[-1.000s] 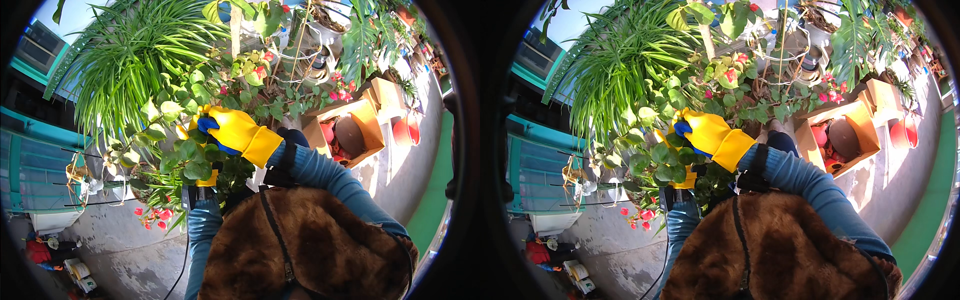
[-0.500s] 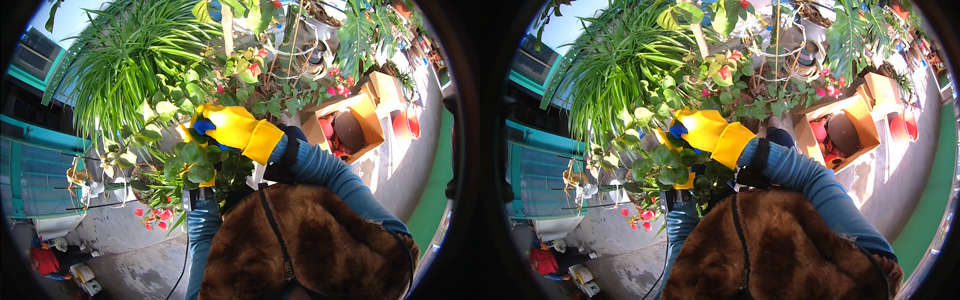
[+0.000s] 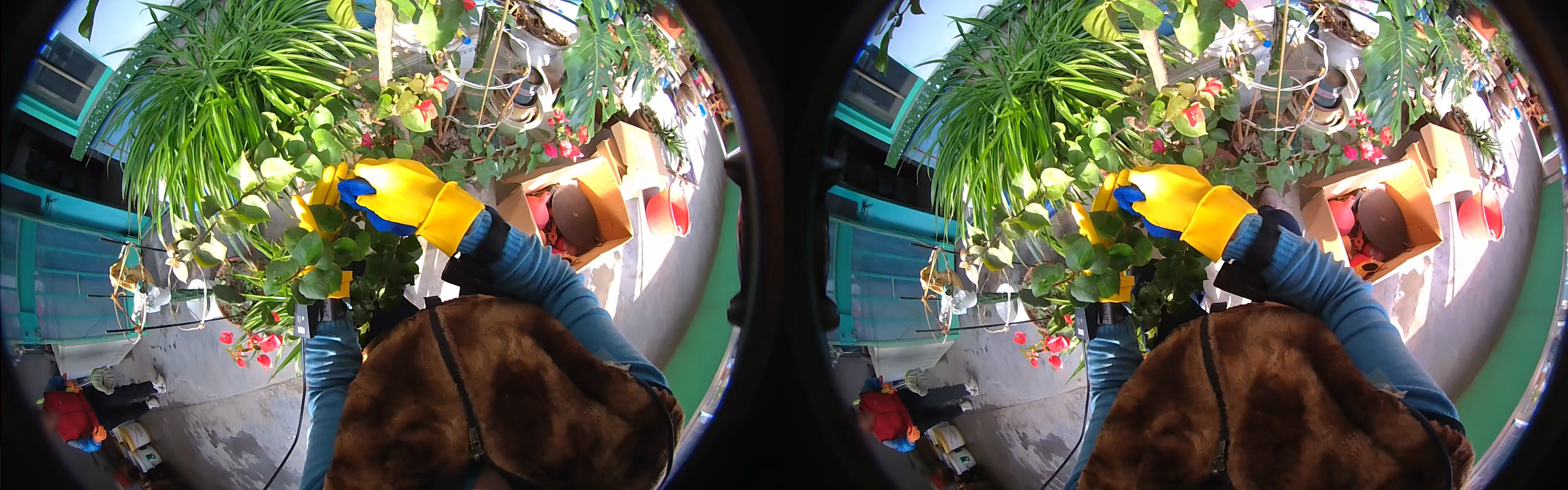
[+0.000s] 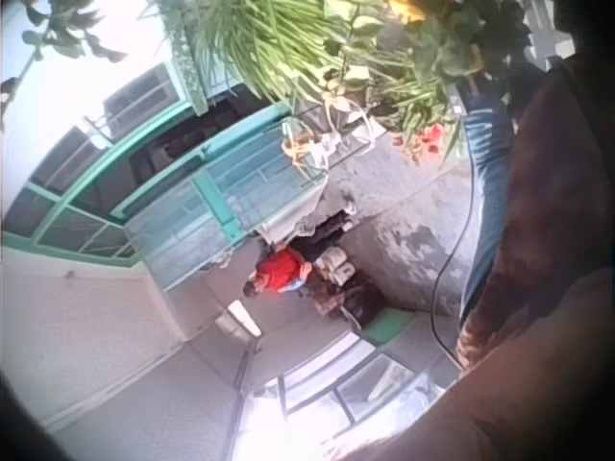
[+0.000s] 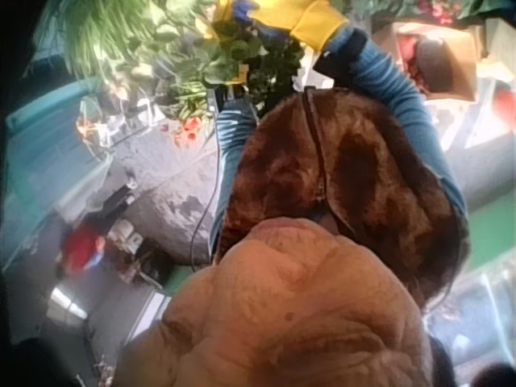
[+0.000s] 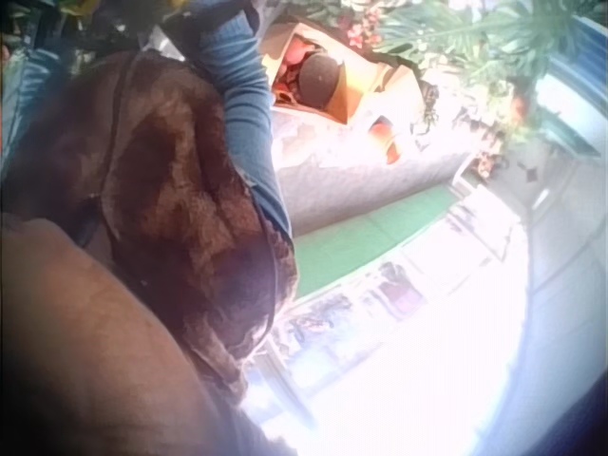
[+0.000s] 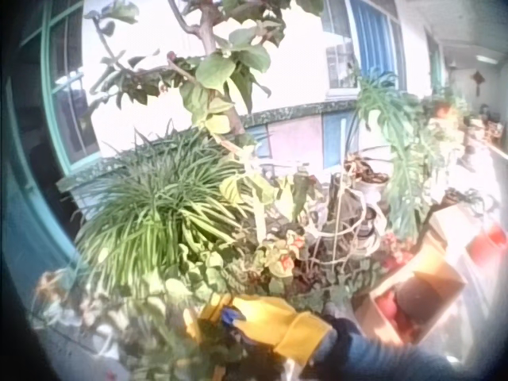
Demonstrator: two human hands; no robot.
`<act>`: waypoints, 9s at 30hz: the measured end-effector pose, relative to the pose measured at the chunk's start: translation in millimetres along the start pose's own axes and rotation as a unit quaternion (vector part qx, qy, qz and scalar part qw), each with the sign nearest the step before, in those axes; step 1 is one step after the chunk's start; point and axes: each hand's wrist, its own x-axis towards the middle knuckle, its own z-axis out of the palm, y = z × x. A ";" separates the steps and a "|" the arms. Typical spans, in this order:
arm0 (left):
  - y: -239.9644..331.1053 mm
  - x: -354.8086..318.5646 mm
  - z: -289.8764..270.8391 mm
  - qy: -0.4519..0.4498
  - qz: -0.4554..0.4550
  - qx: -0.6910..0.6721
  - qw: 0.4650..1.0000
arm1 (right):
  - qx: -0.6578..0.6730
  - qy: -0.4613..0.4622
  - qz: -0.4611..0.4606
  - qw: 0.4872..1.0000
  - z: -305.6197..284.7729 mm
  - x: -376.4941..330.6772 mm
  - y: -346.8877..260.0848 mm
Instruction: The person wipes the leaves of a potted plant with a blue cloth while wearing yellow gloves. They move around the plant to reach different leaves and continue wiping throughout the clip.
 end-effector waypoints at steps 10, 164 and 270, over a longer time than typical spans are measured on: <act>-10.7 21.0 -71.5 -0.160 -0.075 -0.108 0.978 | 0.056 -0.005 0.008 0.998 28.7 14.8 -6.7; -39.1 -25.9 -73.0 0.050 0.030 0.832 0.552 | -0.085 0.034 0.095 0.991 48.5 28.9 54.5; -20.3 117.8 -41.0 -0.237 0.238 -0.680 -0.652 | 0.022 0.087 0.146 0.985 -25.8 -77.7 142.2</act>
